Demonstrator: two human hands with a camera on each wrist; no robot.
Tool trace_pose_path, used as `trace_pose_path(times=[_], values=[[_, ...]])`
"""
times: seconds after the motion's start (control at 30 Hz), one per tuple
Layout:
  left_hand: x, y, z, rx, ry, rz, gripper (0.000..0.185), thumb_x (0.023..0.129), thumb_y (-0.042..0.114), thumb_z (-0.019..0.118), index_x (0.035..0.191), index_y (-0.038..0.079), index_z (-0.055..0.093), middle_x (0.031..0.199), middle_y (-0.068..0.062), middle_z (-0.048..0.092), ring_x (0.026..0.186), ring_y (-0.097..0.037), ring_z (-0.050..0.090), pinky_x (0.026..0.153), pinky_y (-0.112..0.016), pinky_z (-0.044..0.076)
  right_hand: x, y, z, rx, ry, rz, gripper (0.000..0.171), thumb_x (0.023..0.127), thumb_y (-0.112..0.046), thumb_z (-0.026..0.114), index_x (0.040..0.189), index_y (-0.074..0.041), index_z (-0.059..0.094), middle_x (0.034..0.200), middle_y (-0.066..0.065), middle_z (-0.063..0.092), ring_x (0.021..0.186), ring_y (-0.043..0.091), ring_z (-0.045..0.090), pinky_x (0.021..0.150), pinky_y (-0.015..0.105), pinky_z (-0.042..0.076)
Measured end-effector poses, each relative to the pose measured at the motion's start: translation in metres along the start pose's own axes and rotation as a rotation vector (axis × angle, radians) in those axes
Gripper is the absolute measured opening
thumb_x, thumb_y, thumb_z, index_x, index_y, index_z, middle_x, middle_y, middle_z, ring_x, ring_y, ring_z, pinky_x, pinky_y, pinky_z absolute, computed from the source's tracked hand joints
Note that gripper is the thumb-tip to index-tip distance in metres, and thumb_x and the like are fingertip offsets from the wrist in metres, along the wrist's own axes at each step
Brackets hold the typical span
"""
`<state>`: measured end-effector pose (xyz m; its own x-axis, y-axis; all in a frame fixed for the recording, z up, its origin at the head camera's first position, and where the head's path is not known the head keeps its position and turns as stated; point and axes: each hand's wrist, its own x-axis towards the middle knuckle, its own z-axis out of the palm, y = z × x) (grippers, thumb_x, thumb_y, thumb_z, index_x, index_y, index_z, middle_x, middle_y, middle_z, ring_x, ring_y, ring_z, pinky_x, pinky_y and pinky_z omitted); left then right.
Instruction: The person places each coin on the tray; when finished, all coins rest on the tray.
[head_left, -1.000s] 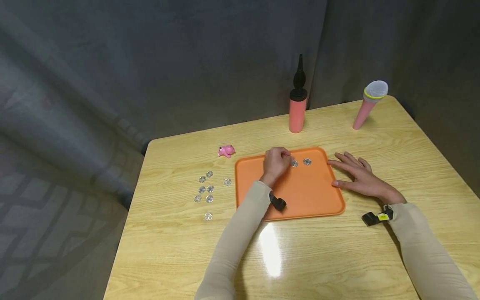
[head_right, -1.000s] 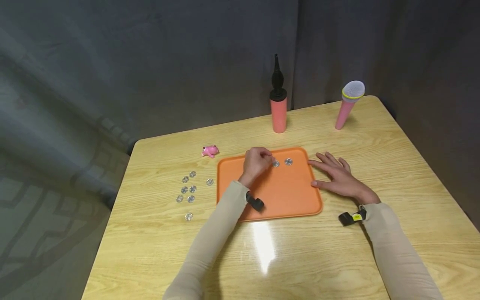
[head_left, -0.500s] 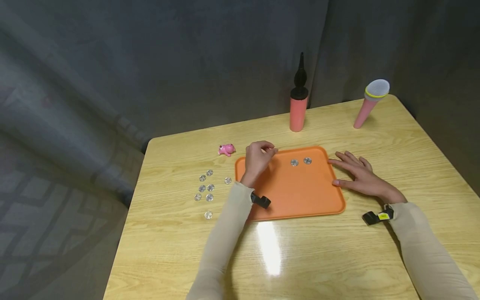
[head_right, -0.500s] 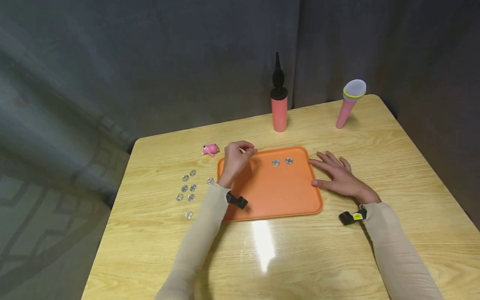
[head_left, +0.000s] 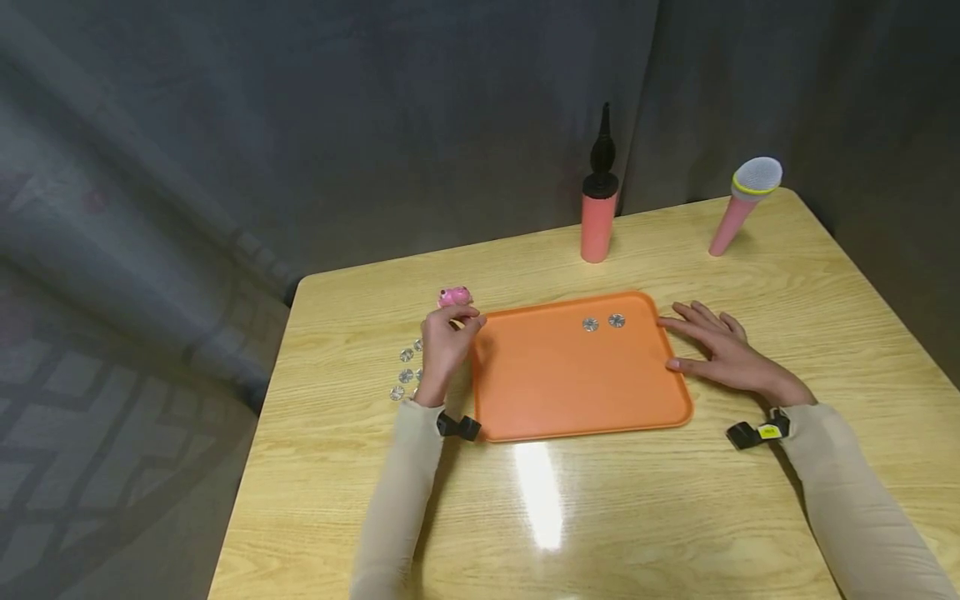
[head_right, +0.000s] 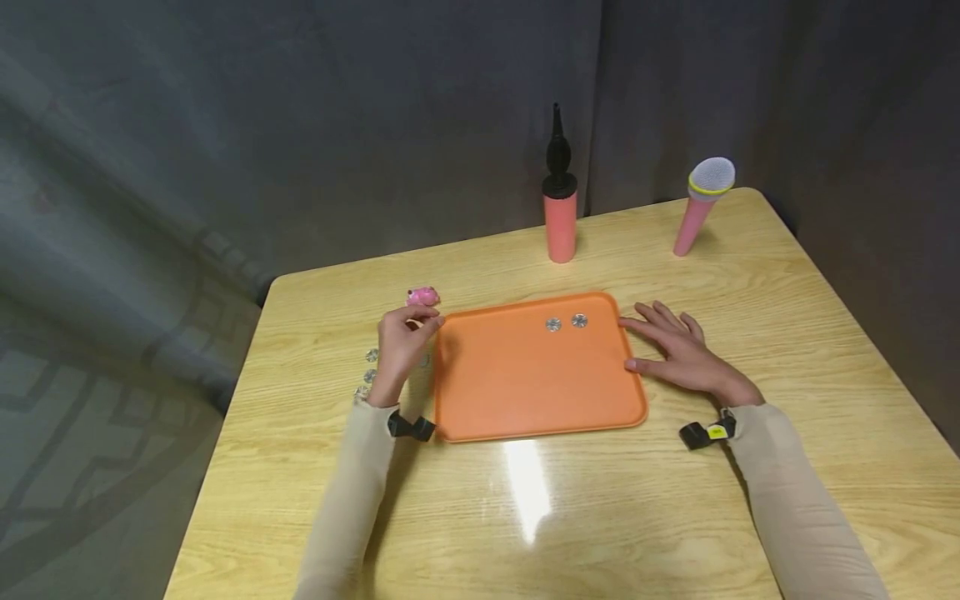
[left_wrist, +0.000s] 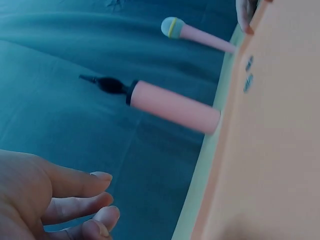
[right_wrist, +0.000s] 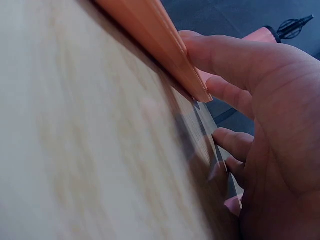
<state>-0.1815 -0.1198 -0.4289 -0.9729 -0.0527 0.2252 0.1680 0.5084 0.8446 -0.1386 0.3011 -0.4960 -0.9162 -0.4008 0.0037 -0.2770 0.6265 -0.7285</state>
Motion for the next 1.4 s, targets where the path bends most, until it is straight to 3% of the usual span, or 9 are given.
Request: trace_pose_path(times=[0.13,0.4,0.73,0.87,1.03,1.4], values=[[-0.008,-0.013,-0.021,0.033,0.012,-0.048,0.01,0.083,0.005,0.076,0.089,-0.004,0.077,0.08,-0.021,0.072,0.057,-0.004,0.05,0.05,-0.015,0.038,0.001,0.0,0.001,0.004,0.0,0.002,0.069,0.092,-0.025,0.072,0.152,-0.013,0.041,0.165,0.027,0.016,0.155,0.047,-0.002,0.116,0.068,-0.013],[-0.031,-0.036,-0.063,0.066,0.028,-0.114,0.011,0.087,0.007,0.073,0.09,-0.002,0.078,0.088,-0.021,0.075,0.066,-0.007,0.056,0.055,-0.018,0.042,0.001,0.0,0.002,0.0,-0.002,-0.003,0.069,0.092,-0.025,0.072,0.153,-0.013,0.041,0.165,0.027,0.016,0.155,0.046,-0.001,0.116,0.068,-0.013],[-0.056,-0.062,-0.101,0.057,0.068,-0.307,0.012,0.087,0.006,0.073,0.093,-0.004,0.076,0.087,-0.015,0.072,0.058,-0.004,0.054,0.049,-0.019,0.042,0.001,-0.001,0.002,0.001,0.004,-0.01,0.069,0.091,-0.024,0.072,0.152,-0.012,0.042,0.164,0.028,0.017,0.155,0.047,0.0,0.116,0.069,-0.012],[-0.067,-0.071,-0.11,0.045,0.064,-0.379,0.013,0.088,0.006,0.072,0.095,-0.004,0.076,0.085,-0.011,0.069,0.055,-0.008,0.055,0.049,-0.021,0.046,0.001,-0.002,0.001,0.0,0.001,-0.017,0.069,0.092,-0.024,0.072,0.152,-0.012,0.041,0.164,0.028,0.016,0.155,0.048,-0.001,0.115,0.07,-0.013],[-0.077,-0.079,-0.117,0.077,0.004,-0.429,0.013,0.088,0.004,0.071,0.096,-0.005,0.076,0.085,-0.011,0.073,0.059,-0.011,0.058,0.053,-0.022,0.05,0.002,-0.002,0.0,0.01,-0.002,0.015,0.069,0.091,-0.024,0.072,0.152,-0.014,0.042,0.166,0.026,0.015,0.155,0.046,-0.002,0.116,0.067,-0.014],[-0.094,-0.093,-0.115,0.079,-0.134,-0.4,0.015,0.082,0.001,0.077,0.094,-0.006,0.076,0.076,-0.005,0.071,0.059,-0.002,0.052,0.054,-0.018,0.043,0.001,-0.002,0.0,0.018,-0.003,0.007,0.067,0.094,-0.024,0.069,0.153,-0.013,0.04,0.166,0.026,0.014,0.156,0.045,-0.004,0.115,0.068,-0.015]])
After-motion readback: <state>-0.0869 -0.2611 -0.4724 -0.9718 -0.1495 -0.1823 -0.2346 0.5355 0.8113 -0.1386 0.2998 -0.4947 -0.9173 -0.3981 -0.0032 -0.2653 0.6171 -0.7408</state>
